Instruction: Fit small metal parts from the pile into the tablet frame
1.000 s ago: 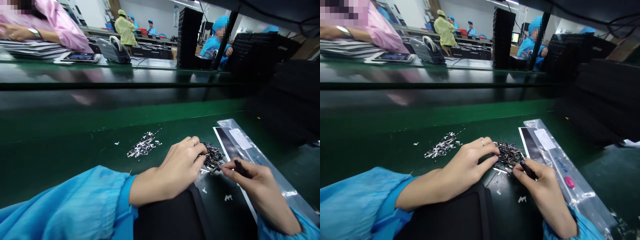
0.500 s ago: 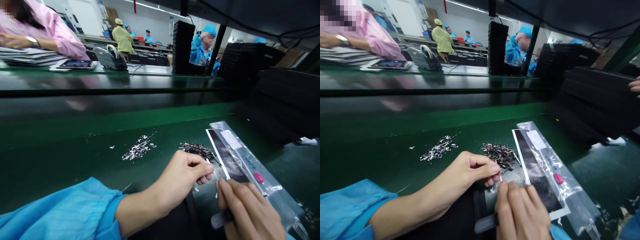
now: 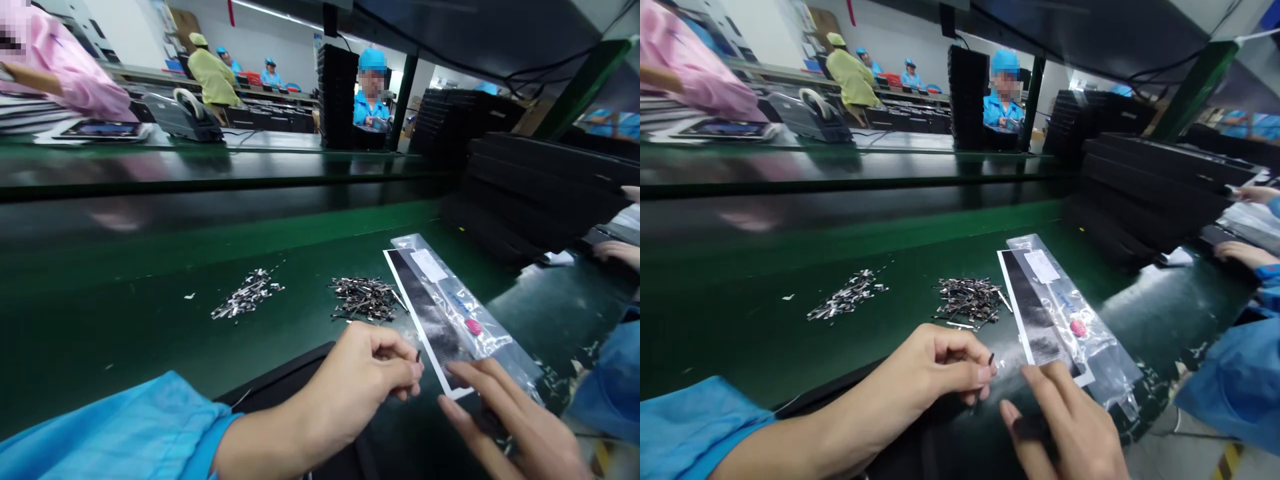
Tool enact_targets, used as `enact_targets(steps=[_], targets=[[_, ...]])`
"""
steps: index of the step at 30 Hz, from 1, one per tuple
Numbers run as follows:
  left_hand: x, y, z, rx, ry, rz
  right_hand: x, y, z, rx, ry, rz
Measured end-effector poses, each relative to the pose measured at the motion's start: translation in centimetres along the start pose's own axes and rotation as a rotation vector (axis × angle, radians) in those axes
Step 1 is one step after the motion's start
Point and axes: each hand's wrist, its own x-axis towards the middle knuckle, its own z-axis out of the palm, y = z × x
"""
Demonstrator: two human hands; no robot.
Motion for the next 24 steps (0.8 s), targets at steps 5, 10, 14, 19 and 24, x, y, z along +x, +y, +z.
enact_targets(steps=[5,10,14,19,24], targets=[[0.5,-1.0,1.8,0.103,-0.034,-0.06,-1.8,0.0,-0.1,0.479,0.053,0.482],[0.1,-2.9,3.3,0.823,0.006,0.733,-2.7,-0.2,0.5,0.784,-0.057,0.639],[0.1,-3.0,4.1,1.109,-0.003,1.084,-3.2,0.2,0.4,1.1,-0.117,0.824],[0.3,-2.4,5.1,1.232,0.039,1.347,-3.4,0.4,-0.4,1.44,-0.102,1.003],[0.3,-2.4,5.3,1.132,-0.044,1.019,-4.2,1.1,-0.4,1.221,-0.11,0.864]])
